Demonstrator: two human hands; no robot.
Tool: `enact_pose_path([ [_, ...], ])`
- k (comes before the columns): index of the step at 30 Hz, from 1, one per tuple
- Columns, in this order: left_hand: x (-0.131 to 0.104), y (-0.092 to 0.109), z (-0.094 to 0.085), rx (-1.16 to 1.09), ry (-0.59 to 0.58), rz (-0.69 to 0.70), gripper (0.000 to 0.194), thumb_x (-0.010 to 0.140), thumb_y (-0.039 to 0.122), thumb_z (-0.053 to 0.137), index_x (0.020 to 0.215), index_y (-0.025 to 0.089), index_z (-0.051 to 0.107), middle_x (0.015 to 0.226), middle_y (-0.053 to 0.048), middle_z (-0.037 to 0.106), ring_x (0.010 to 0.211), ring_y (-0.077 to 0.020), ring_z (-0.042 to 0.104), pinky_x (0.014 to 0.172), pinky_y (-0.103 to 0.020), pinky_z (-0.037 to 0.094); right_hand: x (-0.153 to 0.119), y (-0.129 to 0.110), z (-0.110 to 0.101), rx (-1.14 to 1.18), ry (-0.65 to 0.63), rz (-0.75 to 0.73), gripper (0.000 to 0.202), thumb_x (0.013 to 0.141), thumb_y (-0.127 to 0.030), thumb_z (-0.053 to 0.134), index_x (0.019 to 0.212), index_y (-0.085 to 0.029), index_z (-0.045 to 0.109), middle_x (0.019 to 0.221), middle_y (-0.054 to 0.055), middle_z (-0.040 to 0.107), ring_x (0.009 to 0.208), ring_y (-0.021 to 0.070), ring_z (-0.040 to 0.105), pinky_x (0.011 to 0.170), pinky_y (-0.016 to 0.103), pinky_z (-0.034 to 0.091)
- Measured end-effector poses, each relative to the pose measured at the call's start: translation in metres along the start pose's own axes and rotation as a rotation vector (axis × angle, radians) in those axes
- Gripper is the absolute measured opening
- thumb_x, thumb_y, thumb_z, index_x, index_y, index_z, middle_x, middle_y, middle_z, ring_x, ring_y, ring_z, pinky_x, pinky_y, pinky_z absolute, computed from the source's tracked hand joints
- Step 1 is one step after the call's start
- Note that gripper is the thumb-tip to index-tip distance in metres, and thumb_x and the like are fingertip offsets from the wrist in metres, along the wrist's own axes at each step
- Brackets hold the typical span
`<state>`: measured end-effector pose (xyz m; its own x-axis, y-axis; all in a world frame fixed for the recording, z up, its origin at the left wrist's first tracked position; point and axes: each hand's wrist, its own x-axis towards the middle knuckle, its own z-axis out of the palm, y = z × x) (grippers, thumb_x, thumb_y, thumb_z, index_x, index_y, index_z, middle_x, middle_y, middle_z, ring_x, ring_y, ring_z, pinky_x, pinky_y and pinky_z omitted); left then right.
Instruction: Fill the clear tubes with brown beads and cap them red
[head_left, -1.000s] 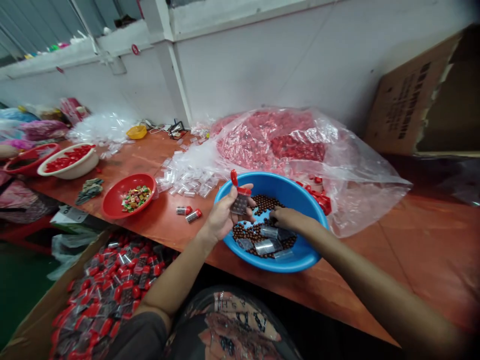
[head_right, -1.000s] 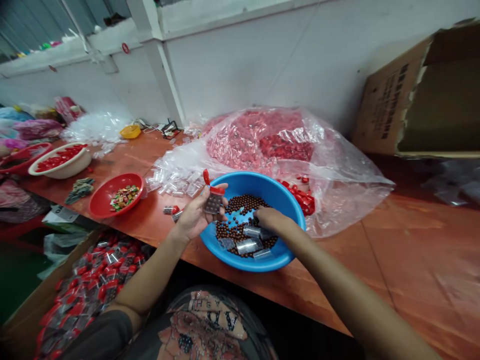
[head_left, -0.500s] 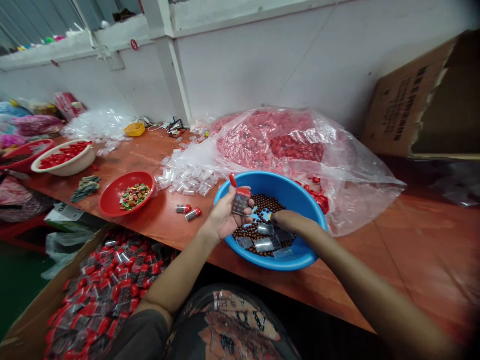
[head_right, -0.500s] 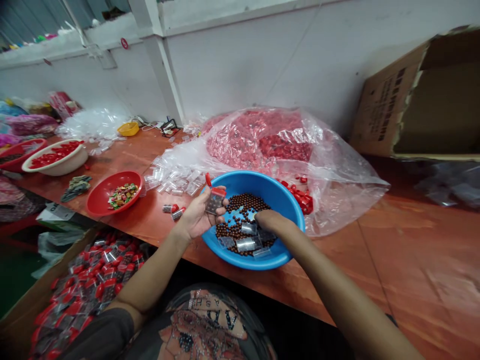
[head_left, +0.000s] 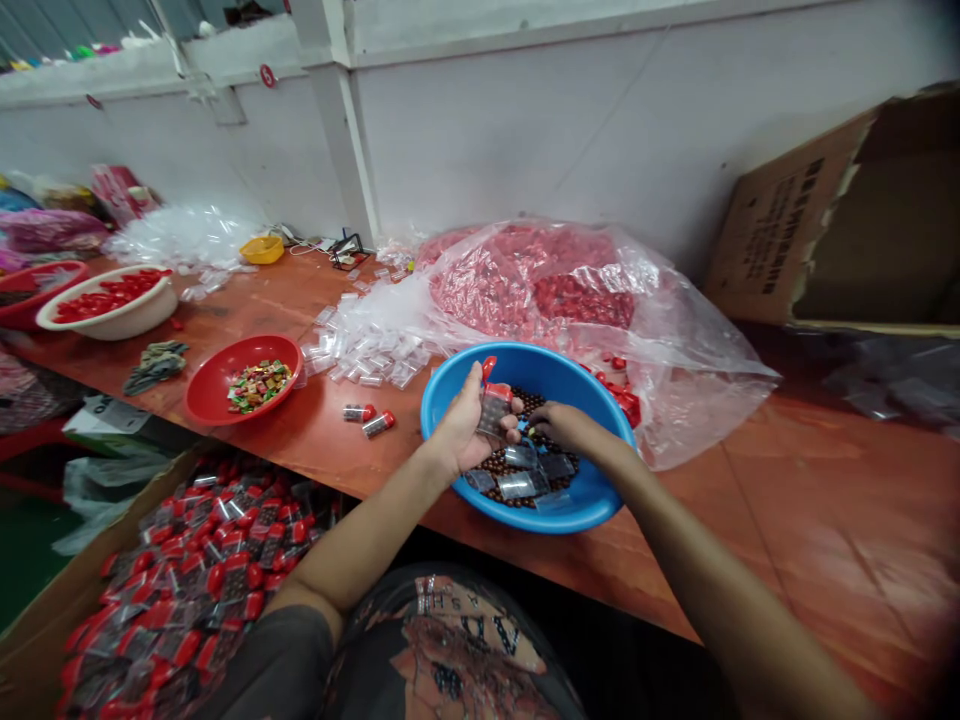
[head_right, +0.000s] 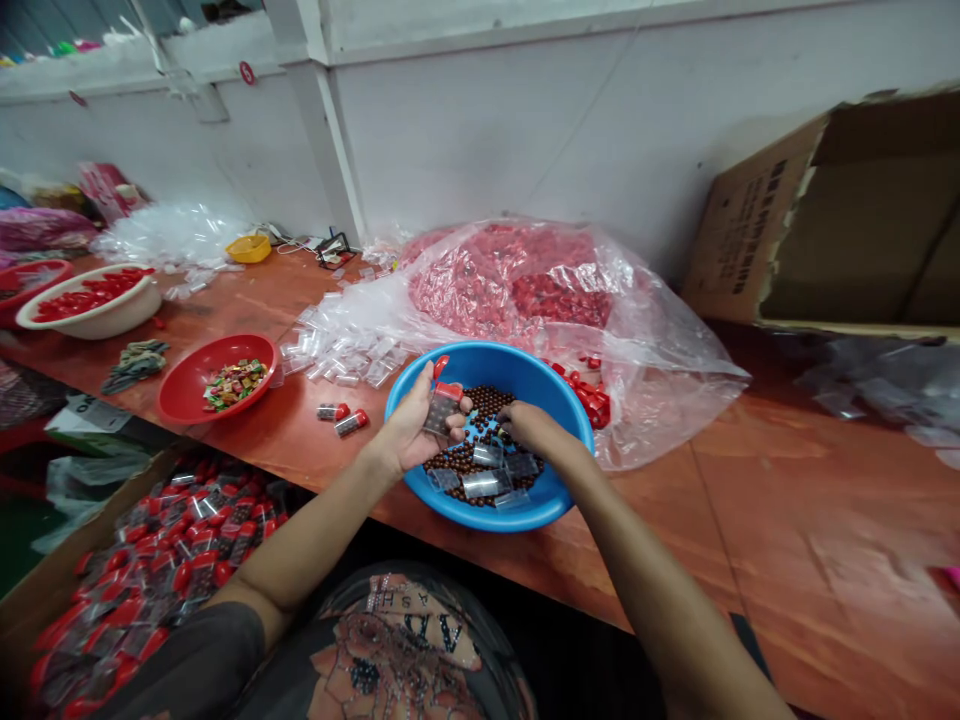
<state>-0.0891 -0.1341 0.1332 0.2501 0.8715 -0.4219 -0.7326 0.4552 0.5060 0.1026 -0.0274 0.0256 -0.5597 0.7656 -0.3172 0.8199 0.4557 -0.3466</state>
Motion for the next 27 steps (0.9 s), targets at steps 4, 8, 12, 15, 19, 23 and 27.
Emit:
enact_pose_path([
  [4,0.000,-0.005,0.003,0.031,0.013,0.070,0.044,0.098,0.056,0.039,0.087,0.016,0.054,0.065,-0.002,0.060,0.042,-0.0089,0.049,0.044,-0.022,0.043,0.000,0.004,-0.004,0.027,0.136,-0.058,0.026,0.088,-0.020,0.052,0.101,-0.016,0.075,0.105,0.011,0.074,0.096,0.0219,0.067,0.088,0.029,0.047],
  [8,0.000,-0.009,0.003,0.059,-0.043,0.081,0.034,0.094,0.049,0.050,0.084,0.017,0.053,0.063,0.000,0.059,0.040,-0.0072,0.045,0.043,-0.021,0.039,-0.012,-0.006,-0.011,0.111,0.394,-0.077,0.040,0.095,-0.031,0.045,0.129,-0.015,0.060,0.130,0.017,0.062,0.122,0.0275,0.057,0.104,0.042,0.044],
  [12,0.002,-0.015,0.000,0.127,-0.101,0.133,0.028,0.090,0.043,0.051,0.081,0.016,0.054,0.061,0.001,0.058,0.042,-0.0069,0.045,0.049,-0.021,0.043,-0.050,-0.041,-0.025,0.431,0.649,-0.378,0.070,0.090,-0.055,0.054,0.150,-0.027,0.031,0.142,0.013,0.052,0.129,0.0279,0.054,0.104,0.047,0.048],
  [15,0.004,-0.021,-0.001,0.207,-0.168,0.145,0.031,0.088,0.043,0.049,0.074,0.016,0.055,0.058,0.001,0.056,0.044,-0.0072,0.046,0.050,-0.020,0.042,-0.078,-0.070,-0.032,0.274,0.634,-0.509,0.094,0.074,-0.060,0.073,0.150,-0.028,0.029,0.140,0.013,0.052,0.128,0.0326,0.053,0.104,0.052,0.047],
  [19,0.006,-0.031,-0.002,0.309,-0.192,0.185,0.040,0.090,0.048,0.046,0.073,0.014,0.058,0.060,-0.001,0.056,0.048,-0.0072,0.046,0.048,-0.019,0.040,-0.091,-0.087,-0.031,-0.051,0.727,-0.523,0.081,0.079,-0.051,0.072,0.144,-0.020,0.035,0.130,0.016,0.059,0.122,0.0338,0.055,0.100,0.051,0.047],
  [23,0.007,-0.041,-0.008,0.388,-0.120,0.233,0.049,0.091,0.062,0.049,0.098,0.015,0.062,0.064,0.000,0.058,0.051,-0.0092,0.052,0.050,-0.021,0.043,-0.089,-0.084,-0.024,-0.248,0.879,-0.497,0.067,0.081,-0.054,0.065,0.132,-0.014,0.047,0.117,0.017,0.064,0.111,0.0324,0.058,0.096,0.046,0.044],
  [27,0.009,-0.055,-0.019,0.495,-0.020,0.345,0.050,0.091,0.063,0.051,0.108,0.017,0.061,0.068,0.000,0.060,0.054,-0.0107,0.056,0.051,-0.022,0.045,-0.087,-0.083,-0.015,-0.377,0.974,-0.481,0.060,0.083,-0.061,0.058,0.115,-0.011,0.056,0.101,0.015,0.067,0.096,0.0292,0.060,0.088,0.042,0.042],
])
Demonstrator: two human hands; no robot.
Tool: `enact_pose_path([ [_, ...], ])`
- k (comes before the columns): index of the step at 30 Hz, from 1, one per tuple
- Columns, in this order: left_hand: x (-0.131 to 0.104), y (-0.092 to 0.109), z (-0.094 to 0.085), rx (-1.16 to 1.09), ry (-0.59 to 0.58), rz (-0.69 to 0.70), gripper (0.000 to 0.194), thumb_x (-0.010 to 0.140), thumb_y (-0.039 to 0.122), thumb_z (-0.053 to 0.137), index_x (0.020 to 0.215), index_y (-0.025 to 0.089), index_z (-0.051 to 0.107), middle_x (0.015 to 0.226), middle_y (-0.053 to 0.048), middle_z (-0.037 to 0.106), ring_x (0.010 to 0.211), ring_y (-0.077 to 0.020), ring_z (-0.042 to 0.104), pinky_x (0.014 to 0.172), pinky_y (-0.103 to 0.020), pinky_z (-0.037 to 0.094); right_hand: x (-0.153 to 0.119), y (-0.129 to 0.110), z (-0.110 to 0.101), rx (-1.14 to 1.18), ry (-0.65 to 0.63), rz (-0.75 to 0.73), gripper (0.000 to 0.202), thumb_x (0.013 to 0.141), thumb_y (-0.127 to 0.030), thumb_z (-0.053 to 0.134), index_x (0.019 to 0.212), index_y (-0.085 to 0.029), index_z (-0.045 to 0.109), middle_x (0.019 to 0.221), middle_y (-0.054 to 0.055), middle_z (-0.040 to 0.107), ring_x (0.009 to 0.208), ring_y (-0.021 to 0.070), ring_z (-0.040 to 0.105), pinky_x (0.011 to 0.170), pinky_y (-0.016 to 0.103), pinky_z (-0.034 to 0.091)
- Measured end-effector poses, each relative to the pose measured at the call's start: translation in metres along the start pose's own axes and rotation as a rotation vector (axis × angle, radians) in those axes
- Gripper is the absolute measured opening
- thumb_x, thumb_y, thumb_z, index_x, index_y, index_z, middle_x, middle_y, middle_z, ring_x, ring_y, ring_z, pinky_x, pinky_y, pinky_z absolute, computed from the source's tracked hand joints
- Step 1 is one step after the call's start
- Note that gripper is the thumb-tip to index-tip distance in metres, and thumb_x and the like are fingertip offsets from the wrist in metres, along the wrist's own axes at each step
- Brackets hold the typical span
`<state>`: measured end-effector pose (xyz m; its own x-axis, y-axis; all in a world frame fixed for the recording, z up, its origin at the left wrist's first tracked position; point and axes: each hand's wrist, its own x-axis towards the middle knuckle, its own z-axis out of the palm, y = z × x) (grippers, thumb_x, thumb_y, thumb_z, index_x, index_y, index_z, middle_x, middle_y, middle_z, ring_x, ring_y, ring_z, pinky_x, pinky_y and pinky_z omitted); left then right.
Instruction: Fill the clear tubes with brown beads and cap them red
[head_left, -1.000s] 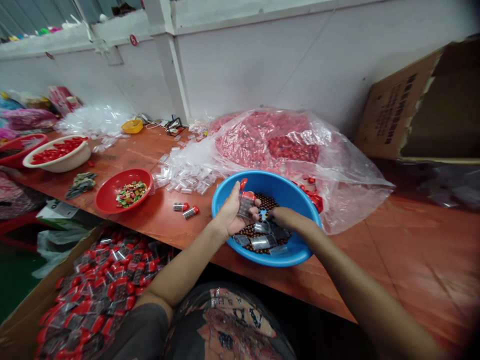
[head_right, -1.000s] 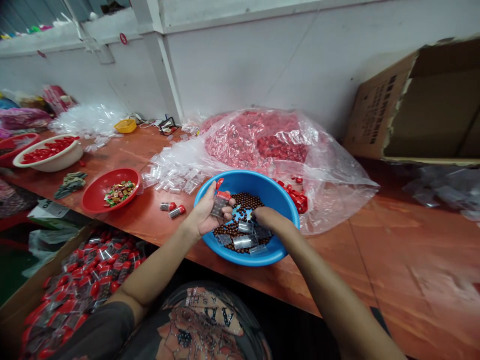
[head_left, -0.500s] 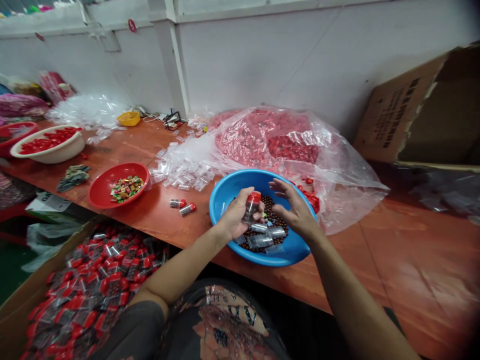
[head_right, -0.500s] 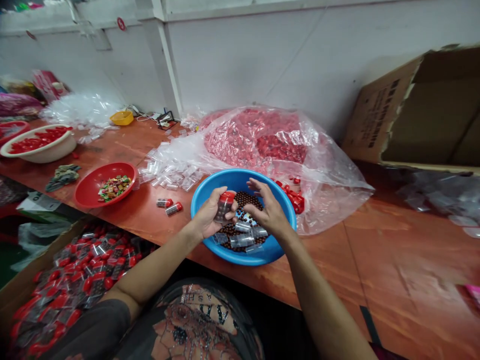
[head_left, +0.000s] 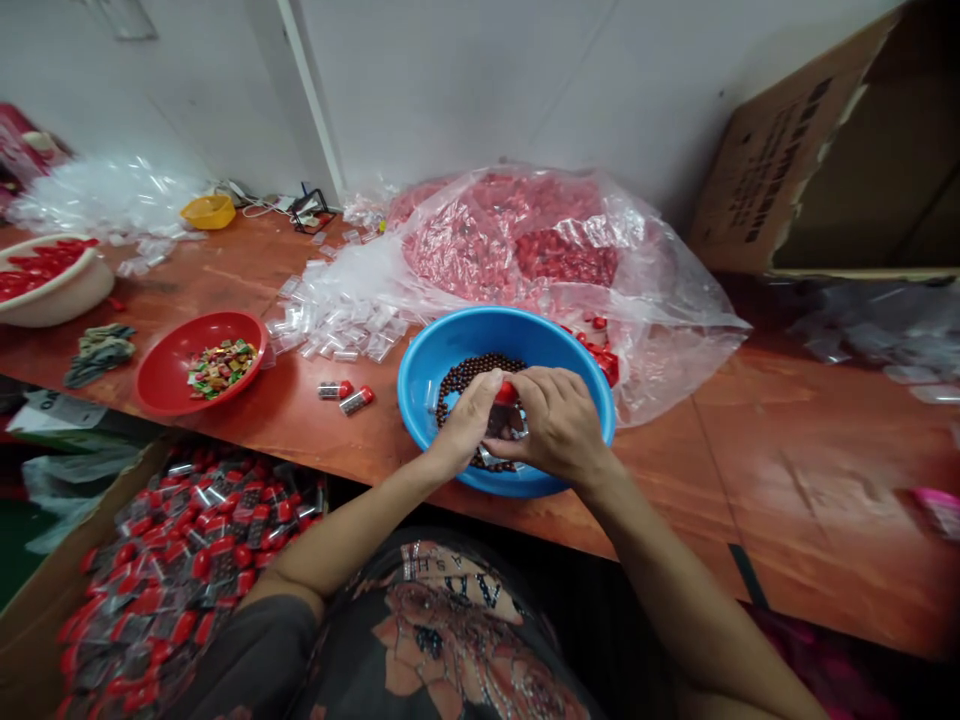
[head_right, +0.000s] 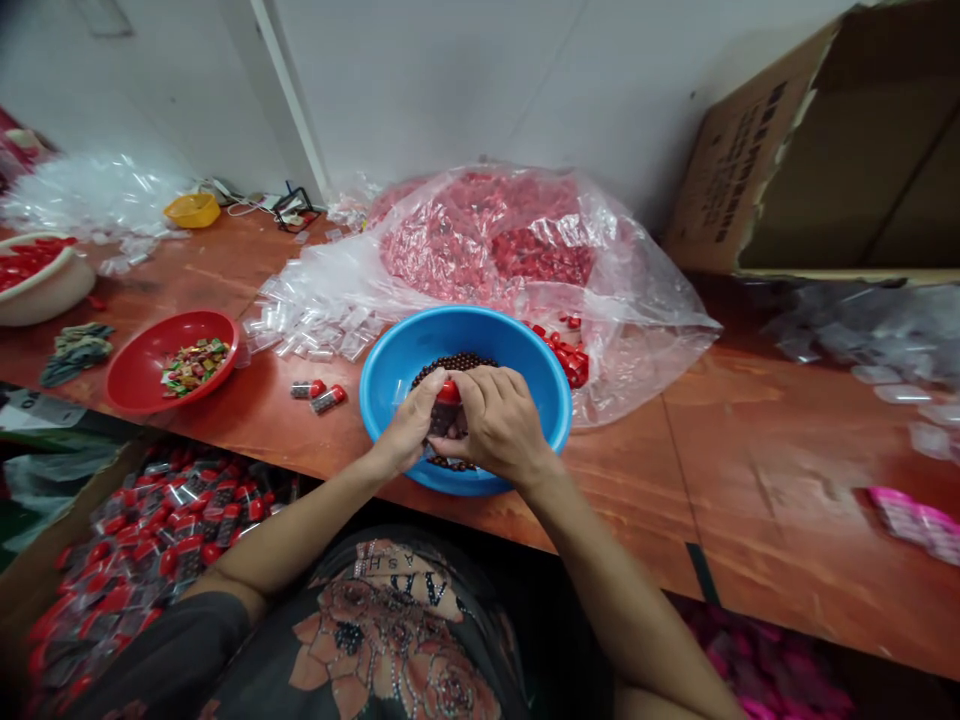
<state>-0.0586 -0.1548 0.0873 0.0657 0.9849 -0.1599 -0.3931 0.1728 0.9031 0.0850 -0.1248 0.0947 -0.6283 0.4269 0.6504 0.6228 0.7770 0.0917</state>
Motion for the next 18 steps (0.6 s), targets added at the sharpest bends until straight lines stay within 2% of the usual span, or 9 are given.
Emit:
enact_pose_path([
  [3,-0.003,-0.010,-0.004,0.071,0.035,0.048,0.053,0.093,0.065,0.044,0.112,0.018,0.060,0.078,-0.001,0.063,0.054,-0.0103,0.057,0.051,-0.023,0.047,-0.006,-0.004,0.006,-0.025,0.027,-0.002,0.056,0.085,-0.064,0.053,0.107,-0.013,0.058,0.095,0.015,0.067,0.093,0.0283,0.059,0.087,0.041,0.041],
  [7,-0.008,-0.015,-0.006,0.126,0.007,0.050,0.057,0.091,0.069,0.042,0.120,0.021,0.054,0.080,0.000,0.063,0.052,-0.0095,0.058,0.049,-0.022,0.047,-0.016,-0.010,0.015,0.001,0.016,0.057,0.057,0.086,-0.066,0.050,0.106,-0.014,0.059,0.095,0.015,0.067,0.096,0.0290,0.060,0.089,0.042,0.042],
  [9,-0.010,-0.013,-0.008,0.132,-0.014,0.055,0.054,0.090,0.067,0.049,0.120,0.022,0.052,0.078,0.001,0.061,0.050,-0.0087,0.057,0.048,-0.022,0.047,-0.020,-0.013,0.019,0.069,-0.035,0.093,0.060,0.085,-0.066,0.052,0.115,-0.014,0.058,0.102,0.016,0.068,0.102,0.0300,0.061,0.093,0.044,0.043],
  [11,-0.010,-0.006,-0.016,0.148,-0.013,0.077,0.050,0.088,0.063,0.057,0.116,0.022,0.052,0.077,0.003,0.061,0.048,-0.0082,0.057,0.047,-0.021,0.047,-0.023,-0.014,0.018,0.160,-0.117,0.114,0.070,0.085,-0.063,0.057,0.133,-0.012,0.049,0.118,0.018,0.066,0.114,0.0321,0.059,0.100,0.047,0.042],
  [13,-0.006,0.005,-0.038,0.186,0.067,0.142,0.046,0.088,0.060,0.059,0.113,0.021,0.052,0.078,0.002,0.063,0.048,-0.0084,0.058,0.048,-0.021,0.048,-0.027,-0.009,0.014,0.243,-0.180,0.166,0.085,0.085,-0.059,0.061,0.149,-0.011,0.032,0.136,0.021,0.057,0.125,0.0342,0.054,0.105,0.051,0.043],
  [15,0.002,0.018,-0.073,0.246,0.214,0.204,0.045,0.092,0.062,0.049,0.109,0.020,0.053,0.078,0.000,0.066,0.050,-0.0094,0.059,0.050,-0.022,0.049,-0.034,0.006,0.009,0.307,-0.158,0.310,0.088,0.086,-0.055,0.063,0.154,-0.015,0.024,0.144,0.021,0.050,0.126,0.0338,0.054,0.103,0.051,0.046],
  [16,0.008,0.024,-0.095,0.294,0.284,0.205,0.048,0.094,0.064,0.042,0.106,0.020,0.054,0.076,-0.001,0.066,0.051,-0.0101,0.059,0.050,-0.023,0.048,-0.039,0.017,0.007,0.340,-0.115,0.413,0.082,0.087,-0.052,0.062,0.154,-0.018,0.028,0.144,0.019,0.051,0.122,0.0320,0.058,0.100,0.050,0.049],
  [18,0.019,0.032,-0.140,0.476,0.419,0.151,0.051,0.096,0.065,0.033,0.096,0.019,0.056,0.070,-0.002,0.064,0.052,-0.0117,0.059,0.050,-0.023,0.047,-0.055,0.046,0.009,0.376,0.000,0.636,0.062,0.089,-0.047,0.061,0.145,-0.024,0.046,0.135,0.014,0.058,0.108,0.0268,0.064,0.094,0.046,0.053],
])
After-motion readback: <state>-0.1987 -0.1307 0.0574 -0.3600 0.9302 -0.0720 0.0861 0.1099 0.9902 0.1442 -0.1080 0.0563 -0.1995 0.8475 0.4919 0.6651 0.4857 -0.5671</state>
